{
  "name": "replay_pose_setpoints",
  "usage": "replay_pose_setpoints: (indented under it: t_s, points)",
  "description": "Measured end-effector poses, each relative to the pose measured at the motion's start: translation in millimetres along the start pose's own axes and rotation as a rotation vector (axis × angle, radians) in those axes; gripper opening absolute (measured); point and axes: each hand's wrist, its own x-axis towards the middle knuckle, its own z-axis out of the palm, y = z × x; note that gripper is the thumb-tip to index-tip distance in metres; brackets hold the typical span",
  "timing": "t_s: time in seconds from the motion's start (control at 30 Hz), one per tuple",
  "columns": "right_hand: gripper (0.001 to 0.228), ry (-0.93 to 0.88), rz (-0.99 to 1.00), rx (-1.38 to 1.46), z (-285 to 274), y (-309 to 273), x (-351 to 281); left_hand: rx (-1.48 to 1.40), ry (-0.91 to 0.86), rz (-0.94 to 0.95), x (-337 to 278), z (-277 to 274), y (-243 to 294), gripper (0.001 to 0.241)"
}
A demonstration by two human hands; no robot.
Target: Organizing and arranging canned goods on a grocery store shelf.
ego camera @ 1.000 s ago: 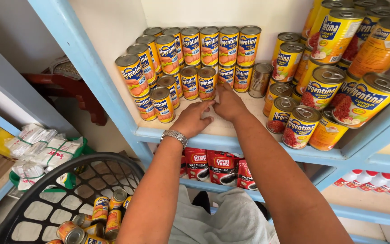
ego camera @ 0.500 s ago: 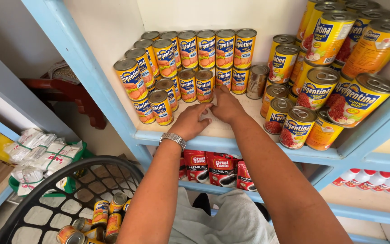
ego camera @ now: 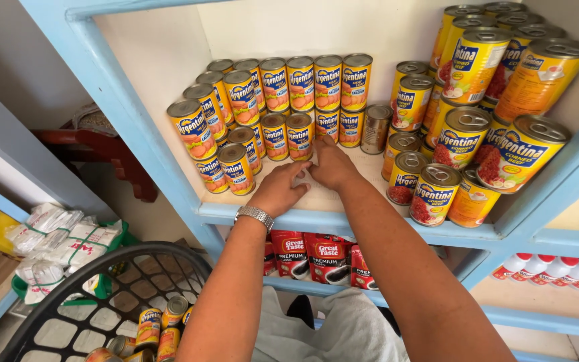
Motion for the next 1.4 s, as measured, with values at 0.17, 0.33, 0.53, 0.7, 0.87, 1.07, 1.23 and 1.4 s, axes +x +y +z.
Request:
replay_pose_setpoints:
  t_s: [0.17,0.33,0.53,0.7,0.87,1.07,1.23,1.4]
  points:
    - [0.06,0.015,-0.028,0.017,3.7,5.7,1.7,-0.007,0.001,0.0,1.2,-0.5,1.5,0.057]
    - [0.064,0.031,-0.043,0.025,5.4,5.7,1.7,-0.01,0.01,-0.013,-0.5,0.1,0.2,0.057]
    - [0.062,-0.003,-0.006,0.009,2.3,1.2,0.1,-0.018,0.014,-0.017,0.0,1.3,-1.4,0.056]
    - [0.06,0.001,-0.018,0.017,1.5,1.0,-0.3,-0.004,0.009,-0.018,-0.1,1.3,0.3,0.055]
    - [0.06,-0.008,-0.003,0.013,-0.4,-1.3,-2.3,-0.01,0.009,-0.024,-1.3,-0.6,2.7,0.055]
    - [0.059,-0.002,-0.005,0.018,0.4,0.0,-0.4,-0.017,0.009,-0.033,-1.0,-0.7,3.3,0.055]
    - [0.057,-0.011,0.009,0.025,-1.2,-2.1,-1.9,0.0,0.004,-0.039,-1.7,-1.4,4.1,0.055]
    - [0.058,-0.01,0.011,0.02,-2.9,-4.0,-2.7,0.001,0.007,-0.031,-2.0,-1.4,4.6,0.055]
